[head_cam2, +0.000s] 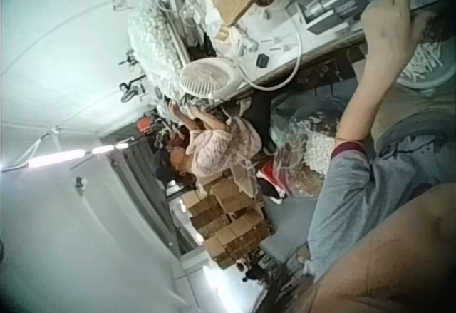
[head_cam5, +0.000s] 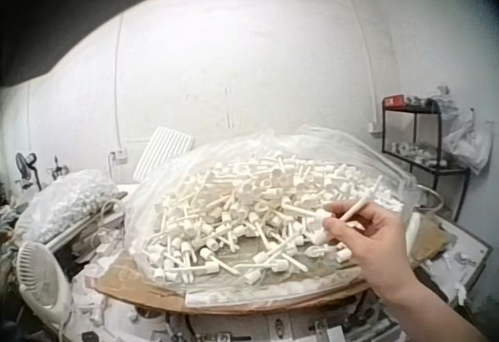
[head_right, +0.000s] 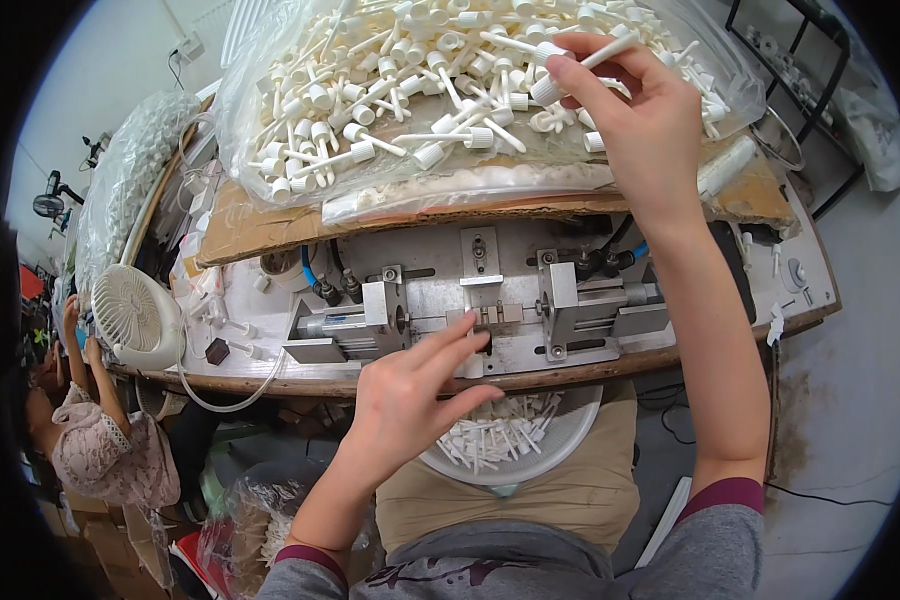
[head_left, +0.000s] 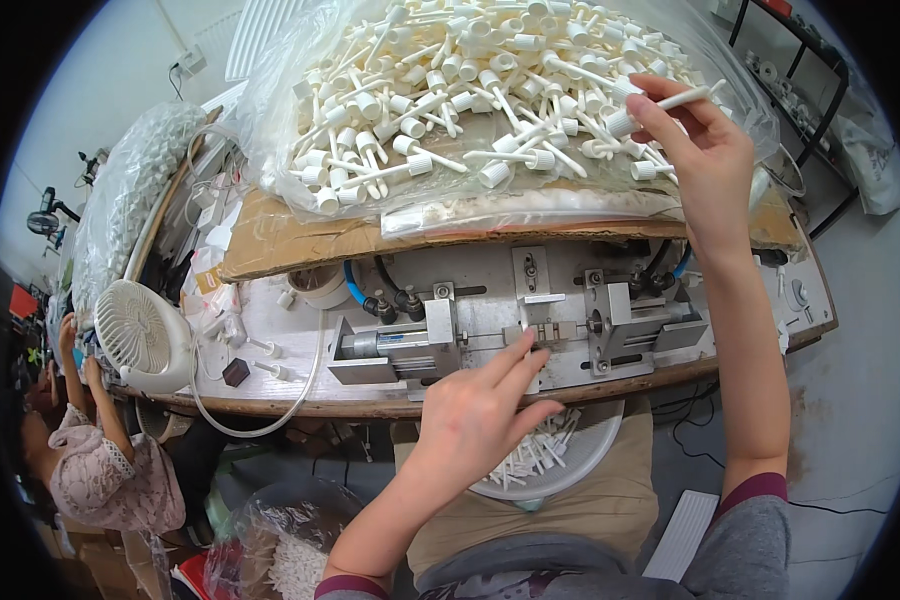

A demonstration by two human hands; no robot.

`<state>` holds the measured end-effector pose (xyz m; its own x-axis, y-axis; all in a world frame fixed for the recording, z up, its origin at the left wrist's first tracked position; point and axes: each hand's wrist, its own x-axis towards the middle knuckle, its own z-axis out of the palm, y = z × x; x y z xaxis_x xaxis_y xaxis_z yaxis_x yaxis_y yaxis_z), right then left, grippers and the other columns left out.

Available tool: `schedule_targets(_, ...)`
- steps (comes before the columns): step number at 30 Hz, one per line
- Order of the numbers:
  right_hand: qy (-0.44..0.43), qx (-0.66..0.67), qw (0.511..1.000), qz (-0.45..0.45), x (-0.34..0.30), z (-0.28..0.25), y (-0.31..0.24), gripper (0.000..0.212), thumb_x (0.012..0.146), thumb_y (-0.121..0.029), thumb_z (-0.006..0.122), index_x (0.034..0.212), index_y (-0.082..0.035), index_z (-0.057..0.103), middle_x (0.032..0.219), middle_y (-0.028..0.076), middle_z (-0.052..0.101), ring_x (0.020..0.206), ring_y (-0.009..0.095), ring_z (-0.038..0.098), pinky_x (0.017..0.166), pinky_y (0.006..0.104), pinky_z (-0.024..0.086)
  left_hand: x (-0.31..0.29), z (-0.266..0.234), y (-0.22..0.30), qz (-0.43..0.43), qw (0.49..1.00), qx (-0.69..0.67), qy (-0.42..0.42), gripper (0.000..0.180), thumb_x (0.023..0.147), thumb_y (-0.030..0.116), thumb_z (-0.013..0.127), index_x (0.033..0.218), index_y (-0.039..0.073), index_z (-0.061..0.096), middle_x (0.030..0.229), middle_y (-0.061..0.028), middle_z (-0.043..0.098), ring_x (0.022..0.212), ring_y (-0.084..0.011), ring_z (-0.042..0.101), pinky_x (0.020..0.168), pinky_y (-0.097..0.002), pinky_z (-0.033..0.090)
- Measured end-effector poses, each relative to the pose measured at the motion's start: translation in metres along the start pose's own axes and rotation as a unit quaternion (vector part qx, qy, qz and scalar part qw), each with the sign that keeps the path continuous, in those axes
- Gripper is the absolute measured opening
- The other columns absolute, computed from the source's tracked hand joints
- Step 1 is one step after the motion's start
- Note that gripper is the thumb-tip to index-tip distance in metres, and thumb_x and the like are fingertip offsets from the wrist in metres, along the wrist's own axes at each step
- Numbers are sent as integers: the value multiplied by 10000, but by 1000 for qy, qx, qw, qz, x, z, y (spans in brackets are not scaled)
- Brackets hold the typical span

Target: Manually assemble white plastic sprayer pump components using a specialized assembly jig.

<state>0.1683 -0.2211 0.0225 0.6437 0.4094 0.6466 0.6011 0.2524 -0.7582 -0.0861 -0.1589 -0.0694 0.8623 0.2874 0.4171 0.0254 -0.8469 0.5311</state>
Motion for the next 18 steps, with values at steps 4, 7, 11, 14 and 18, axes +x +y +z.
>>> schedule_targets(4, -1, 79, 997, 19, -42, 8, -23, 248, 900, -52, 727, 1131, 35, 696, 1010, 89, 719, 871, 117, 665, 792, 247, 545, 17, -5, 10, -76, 944, -299, 118, 474, 851, 89, 782, 1294, 27, 624, 1228, -153, 664, 895, -194, 714, 726, -283, 603)
schedule_targets(7, -76, 75, 994, 30, -98, 16, -40, 260, 882, 4, 735, 1134, 31, 678, 1059, 103, 707, 948, 135, 663, 809, 268, 557, 22, -6, 16, -71, 907, -357, 210, 518, 831, -19, 767, 1322, 14, 606, 1197, -147, 653, 956, -184, 691, 792, -308, 619)
schedule_targets(11, -157, 20, 987, 34, -144, 12, -42, 309, 830, 20, 748, 1136, -12, 732, 1097, 137, 718, 1008, 215, 687, 842, 312, 549, 10, -10, 10, -51, 940, -292, 167, 446, 789, -38, 795, 1218, -23, 671, 1060, -131, 698, 940, -185, 706, 805, -302, 611)
schedule_targets(14, -233, 53, 965, 110, -156, -1, -42, 307, 858, 15, 719, 1164, -9, 727, 1114, 137, 723, 1033, 222, 686, 855, 316, 548, 4, -15, 7, -83, 944, -297, 116, 409, 732, -16, 846, 1121, -26, 720, 930, -100, 713, 807, -156, 708, 751, -283, 602)
schedule_targets(18, -275, 67, 950, 129, -157, -13, -39, 259, 886, 19, 681, 1140, 2, 732, 1115, 131, 730, 1029, 213, 688, 873, 320, 545, -4, -17, 5, -75, 968, -230, 70, 411, 702, 40, 876, 1090, 7, 743, 1005, -111, 686, 813, -123, 678, 659, -259, 570)
